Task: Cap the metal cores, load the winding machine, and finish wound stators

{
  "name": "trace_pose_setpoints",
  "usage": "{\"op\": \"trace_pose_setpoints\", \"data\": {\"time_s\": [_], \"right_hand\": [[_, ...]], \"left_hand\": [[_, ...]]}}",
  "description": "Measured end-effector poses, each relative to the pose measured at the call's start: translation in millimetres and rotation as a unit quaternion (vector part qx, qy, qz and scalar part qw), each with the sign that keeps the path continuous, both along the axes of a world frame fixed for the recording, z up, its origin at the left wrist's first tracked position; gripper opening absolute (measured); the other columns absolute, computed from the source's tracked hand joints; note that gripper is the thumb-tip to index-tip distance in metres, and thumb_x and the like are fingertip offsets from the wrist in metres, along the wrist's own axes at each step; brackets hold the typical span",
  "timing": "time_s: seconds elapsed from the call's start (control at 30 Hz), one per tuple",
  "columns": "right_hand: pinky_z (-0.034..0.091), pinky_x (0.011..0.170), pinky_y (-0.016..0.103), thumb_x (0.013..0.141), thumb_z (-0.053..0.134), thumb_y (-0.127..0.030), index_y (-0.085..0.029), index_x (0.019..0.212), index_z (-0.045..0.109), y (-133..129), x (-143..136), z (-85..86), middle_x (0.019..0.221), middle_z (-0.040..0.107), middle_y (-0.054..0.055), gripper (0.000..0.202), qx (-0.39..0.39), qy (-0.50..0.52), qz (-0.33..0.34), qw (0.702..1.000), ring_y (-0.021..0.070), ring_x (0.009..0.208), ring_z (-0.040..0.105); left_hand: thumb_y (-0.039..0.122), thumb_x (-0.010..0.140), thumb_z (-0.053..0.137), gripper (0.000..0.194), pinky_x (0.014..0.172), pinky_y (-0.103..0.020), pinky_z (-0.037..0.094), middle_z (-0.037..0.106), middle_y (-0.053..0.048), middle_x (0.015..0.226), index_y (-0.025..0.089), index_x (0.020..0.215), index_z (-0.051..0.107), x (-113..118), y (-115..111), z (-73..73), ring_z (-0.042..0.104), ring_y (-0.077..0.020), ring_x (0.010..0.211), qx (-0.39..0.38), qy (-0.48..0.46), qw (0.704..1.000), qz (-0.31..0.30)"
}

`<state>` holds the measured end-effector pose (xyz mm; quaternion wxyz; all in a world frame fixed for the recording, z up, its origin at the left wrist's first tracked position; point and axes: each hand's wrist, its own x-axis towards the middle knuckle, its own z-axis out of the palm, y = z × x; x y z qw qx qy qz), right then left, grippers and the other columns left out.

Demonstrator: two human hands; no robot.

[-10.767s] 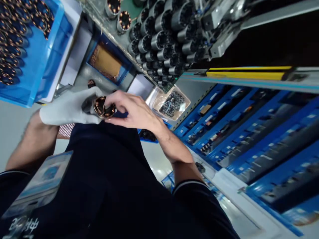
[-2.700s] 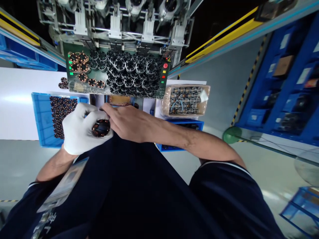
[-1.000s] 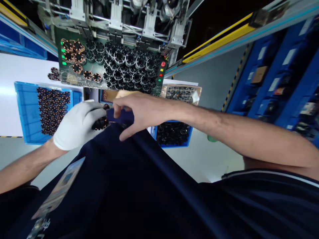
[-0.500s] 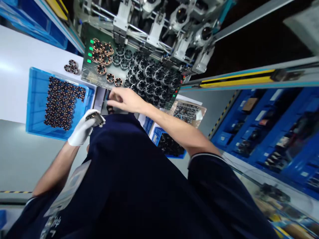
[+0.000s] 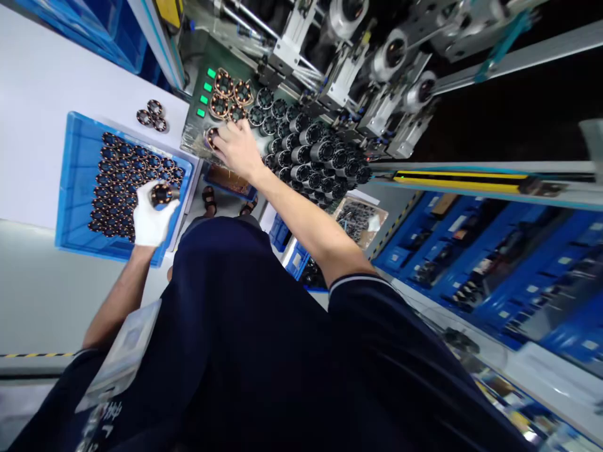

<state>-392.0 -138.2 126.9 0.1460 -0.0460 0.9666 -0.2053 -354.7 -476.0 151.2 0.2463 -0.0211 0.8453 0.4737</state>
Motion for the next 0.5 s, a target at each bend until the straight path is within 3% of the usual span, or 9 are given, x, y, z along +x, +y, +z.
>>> {"op": "trace_pose_setpoints", "data": {"time_s": [0.13,0.23,0.3,0.37,0.43,0.5], "right_hand": [[0.045,0.122,0.068,0.121,0.065,-0.055,-0.026,0.112,0.081,-7,75,56.9,0.134,0.078,0.016,0.034,-0.003,0.036,-0.038,0.999,0.0378,0.131,0.063],[0.047,0.121,0.068,0.117,0.070,-0.055,-0.027,0.106,0.083,-15,136,80.9,0.144,0.076,0.019,0.033,-0.032,0.061,-0.089,0.994,0.0407,0.138,0.063],[0.049,0.123,0.068,0.115,0.073,-0.054,-0.027,0.104,0.083,-15,171,86.8,0.151,0.074,0.020,0.031,-0.062,0.062,-0.119,0.989,0.0403,0.142,0.063],[0.049,0.127,0.069,0.113,0.076,-0.052,-0.027,0.103,0.082,-10,200,90.0,0.158,0.072,0.020,0.027,-0.089,0.055,-0.151,0.983,0.0393,0.144,0.064],[0.052,0.129,0.069,0.111,0.079,-0.049,-0.028,0.102,0.080,-2,221,96.1,0.162,0.071,0.019,0.022,-0.113,0.041,-0.186,0.975,0.0369,0.137,0.068],[0.058,0.125,0.065,0.111,0.080,-0.047,-0.030,0.103,0.080,11,234,108.6,0.162,0.071,0.016,0.018,-0.147,0.017,-0.202,0.968,0.0336,0.129,0.071]], "left_hand": [[0.035,0.084,0.104,0.066,0.143,-0.068,0.043,0.075,-0.019,0.158,0.022,0.144,0.078,-48,56,-51.8,0.063,-0.0466,0.158,0.011,0.055,0.993,-0.102],[0.038,0.082,0.110,0.059,0.138,-0.074,0.039,0.076,-0.024,0.151,0.017,0.129,0.080,-77,117,-73.4,0.059,-0.0508,0.158,0.011,0.088,0.986,-0.144],[0.058,0.092,0.102,0.061,0.134,-0.068,0.040,0.080,-0.021,0.138,0.012,0.124,0.078,-89,153,-74.0,0.061,-0.0452,0.159,0.037,0.085,0.984,-0.155],[0.077,0.103,0.083,0.069,0.125,-0.058,0.043,0.081,-0.014,0.125,0.011,0.118,0.074,-94,176,-65.4,0.057,-0.0388,0.167,0.083,0.084,0.979,-0.168],[0.080,0.109,0.075,0.069,0.118,-0.051,0.044,0.079,-0.012,0.122,0.011,0.119,0.072,-88,185,-50.1,0.050,-0.0348,0.174,0.118,0.090,0.973,-0.176],[0.072,0.104,0.088,0.065,0.117,-0.050,0.050,0.078,-0.013,0.129,0.014,0.129,0.071,-67,181,-29.4,0.054,-0.0340,0.169,0.123,0.088,0.972,-0.178]]}}
